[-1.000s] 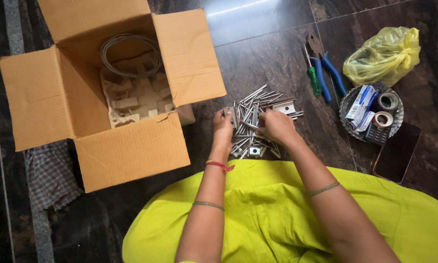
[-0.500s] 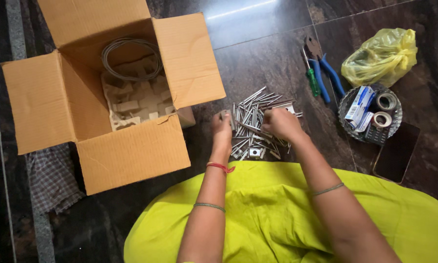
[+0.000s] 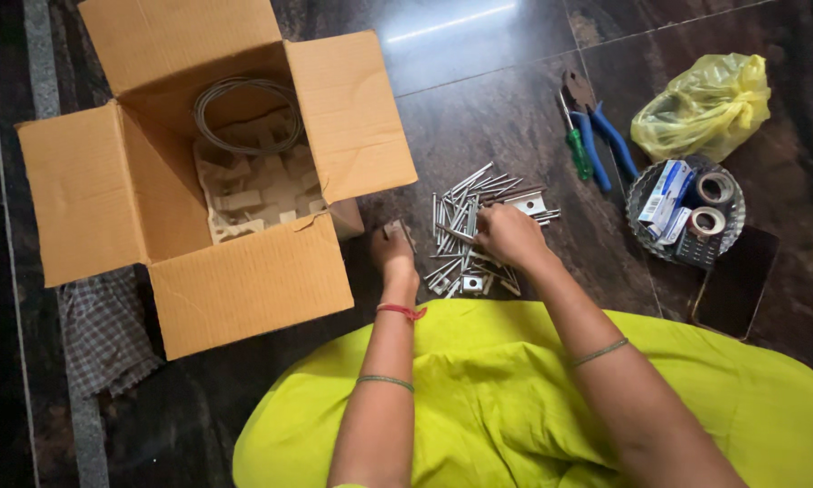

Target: The person sits on the floor and sorts a pile of metal fasteners and small metal pieces by hand. They pick up items, separate them into small groups, and occasionally place some into a nearby cardboard box.

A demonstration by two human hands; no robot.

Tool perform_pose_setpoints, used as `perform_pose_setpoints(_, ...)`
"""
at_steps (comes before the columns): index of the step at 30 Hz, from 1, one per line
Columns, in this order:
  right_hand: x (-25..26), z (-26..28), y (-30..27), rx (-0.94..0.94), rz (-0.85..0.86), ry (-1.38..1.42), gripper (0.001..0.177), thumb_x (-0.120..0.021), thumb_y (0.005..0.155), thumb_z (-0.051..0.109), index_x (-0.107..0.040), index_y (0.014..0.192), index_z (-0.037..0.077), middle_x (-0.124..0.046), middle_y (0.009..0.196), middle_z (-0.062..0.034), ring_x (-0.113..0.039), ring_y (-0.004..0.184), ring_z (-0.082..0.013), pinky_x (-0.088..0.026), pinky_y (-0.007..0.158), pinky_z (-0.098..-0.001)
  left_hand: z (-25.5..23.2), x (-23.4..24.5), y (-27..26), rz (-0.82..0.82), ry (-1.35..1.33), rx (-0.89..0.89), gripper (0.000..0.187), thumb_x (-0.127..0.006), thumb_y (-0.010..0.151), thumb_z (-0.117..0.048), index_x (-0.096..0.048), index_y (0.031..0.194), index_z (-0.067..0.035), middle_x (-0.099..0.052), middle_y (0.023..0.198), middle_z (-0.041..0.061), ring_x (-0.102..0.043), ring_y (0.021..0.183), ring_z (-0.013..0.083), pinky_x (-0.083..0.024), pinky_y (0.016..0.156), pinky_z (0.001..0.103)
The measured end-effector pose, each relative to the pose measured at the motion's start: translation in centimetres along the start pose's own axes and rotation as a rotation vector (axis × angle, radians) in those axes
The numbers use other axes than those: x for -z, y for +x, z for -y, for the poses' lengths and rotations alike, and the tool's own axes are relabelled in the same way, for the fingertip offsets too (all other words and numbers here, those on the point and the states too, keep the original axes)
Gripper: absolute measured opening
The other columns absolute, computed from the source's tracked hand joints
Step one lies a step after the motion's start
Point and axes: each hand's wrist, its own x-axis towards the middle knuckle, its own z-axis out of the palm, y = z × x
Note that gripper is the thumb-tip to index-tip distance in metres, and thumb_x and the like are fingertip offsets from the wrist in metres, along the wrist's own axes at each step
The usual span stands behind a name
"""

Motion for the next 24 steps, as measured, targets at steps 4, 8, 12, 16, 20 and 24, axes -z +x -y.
perform_pose_setpoints(4,0.3,-0.5,0.0,-0.039,0.034,0.006,0.025,-0.077,0.082,0.025,-0.073,0.098,0.007,-0.074,0.1,-0.014,-0.069,0.098,-0.0352,-0.054,0.085,-0.0479,0.6,-0.7,-0.1,0.035,0.093,-0.105,0.012,-0.062,0.092,-0.011,-0.069,0.095,-0.001,-0.069,0.08,0.005,-0.062,0.066,0.014,-0.048,0.06,0.031)
perform_pose_setpoints(8,0.4,-0.5,0.0,-0.037,0.031,0.043,0.024,-0.077,0.08,0.023,-0.074,0.098,0.008,-0.074,0.099,-0.0142,-0.07,0.097,-0.0351,-0.055,0.085,-0.0478,0.7,-1.5,-1.6,0.118,0.085,-0.12,0.022,-0.069,0.088,-0.012,-0.067,0.106,-0.001,-0.07,0.093,0.005,-0.063,0.081,0.0138,-0.051,0.073,0.03)
perform_pose_setpoints(12,0.6,-0.1,-0.1,-0.041,0.021,0.05,0.025,-0.078,0.081,0.024,-0.074,0.099,0.008,-0.074,0.099,-0.0157,-0.07,0.097,-0.0362,-0.054,0.084,-0.0486,-0.2,-2.5,-3.4,0.158,0.036,0.012,0.033,-0.071,0.089,-0.016,-0.061,0.117,-0.001,-0.068,0.1,0.008,-0.062,0.087,0.0167,-0.051,0.078,0.032)
perform_pose_setpoints(16,0.8,-0.3,-0.1,-0.09,0.047,0.062,0.022,-0.076,0.085,0.026,-0.074,0.1,0.009,-0.074,0.1,-0.0156,-0.071,0.097,-0.0357,-0.054,0.085,-0.0481,-1.0,-2.7,-4.0,0.162,0.067,0.064,0.036,-0.071,0.088,-0.016,-0.061,0.12,-0.004,-0.067,0.099,0.005,-0.059,0.085,0.017,-0.049,0.076,0.034)
perform_pose_setpoints(20,0.9,-1.2,-0.4,-0.072,0.004,0.072,0.019,-0.072,0.084,0.021,-0.074,0.1,0.011,-0.075,0.1,-0.0133,-0.071,0.097,-0.0339,-0.055,0.085,-0.0462,-1.2,-2.7,-3.8,0.155,0.072,-0.001,0.037,-0.071,0.09,-0.018,-0.06,0.121,-0.004,-0.067,0.101,0.004,-0.06,0.089,0.0155,-0.049,0.081,0.031)
perform_pose_setpoints(24,0.7,-2.4,-1.1,-0.072,-0.007,0.068,0.016,-0.069,0.084,0.015,-0.077,0.098,0.013,-0.075,0.104,-0.0117,-0.07,0.101,-0.0332,-0.055,0.085,-0.0456,-1.2,-2.3,-3.3,0.157,0.067,-0.004,0.035,-0.072,0.089,-0.019,-0.062,0.119,-0.003,-0.066,0.099,0.006,-0.058,0.085,0.017,-0.048,0.077,0.034)
